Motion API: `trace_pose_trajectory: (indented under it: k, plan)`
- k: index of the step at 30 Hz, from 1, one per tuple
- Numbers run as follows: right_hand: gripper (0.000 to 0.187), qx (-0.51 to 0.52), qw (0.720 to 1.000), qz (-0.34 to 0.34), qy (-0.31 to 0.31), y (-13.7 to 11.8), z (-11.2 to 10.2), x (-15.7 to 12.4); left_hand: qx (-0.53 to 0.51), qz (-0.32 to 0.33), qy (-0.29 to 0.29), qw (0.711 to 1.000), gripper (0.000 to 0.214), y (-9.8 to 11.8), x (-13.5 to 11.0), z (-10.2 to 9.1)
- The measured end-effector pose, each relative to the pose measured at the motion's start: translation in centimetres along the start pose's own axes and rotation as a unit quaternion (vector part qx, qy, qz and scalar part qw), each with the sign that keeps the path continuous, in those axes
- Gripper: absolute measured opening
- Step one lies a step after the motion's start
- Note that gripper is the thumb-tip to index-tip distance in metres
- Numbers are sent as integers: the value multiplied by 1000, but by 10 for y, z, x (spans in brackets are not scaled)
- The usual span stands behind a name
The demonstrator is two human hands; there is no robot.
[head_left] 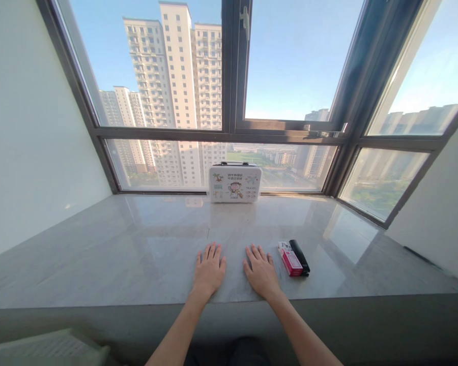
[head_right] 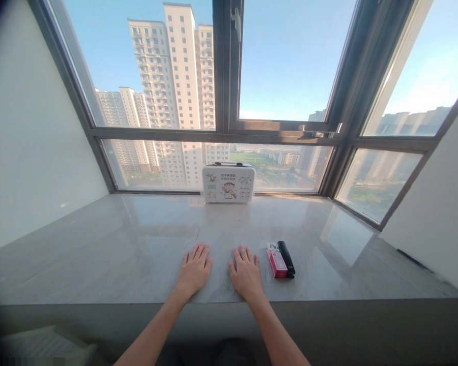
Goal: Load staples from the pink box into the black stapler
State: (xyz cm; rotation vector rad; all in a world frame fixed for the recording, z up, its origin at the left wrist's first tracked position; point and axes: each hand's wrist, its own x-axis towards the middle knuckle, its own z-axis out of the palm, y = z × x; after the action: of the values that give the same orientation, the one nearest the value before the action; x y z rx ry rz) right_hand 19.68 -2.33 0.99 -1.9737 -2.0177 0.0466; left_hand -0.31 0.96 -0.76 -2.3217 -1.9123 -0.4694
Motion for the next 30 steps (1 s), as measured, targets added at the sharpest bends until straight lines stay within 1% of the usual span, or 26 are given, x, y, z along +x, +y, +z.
trace_pose_trajectory:
  k: [9, 14, 22, 30]
  plan:
    - [56, 3, 1000, -2, 4, 1, 0, -1, 1, 8, -9, 1000, 58, 0, -4, -2]
    - [56, 4, 1000, -1, 4, 1, 0, -2, 8, 1, -20, 1000, 58, 2, -8, -5]
    - [56, 2, 1000, -1, 0, 0, -2, -3, -3, 1, -15, 1000, 58, 3, -11, -6]
    - [56, 3, 1000, -8, 2, 1, 0, -3, 11, -5, -16, 1000, 58, 3, -14, -6]
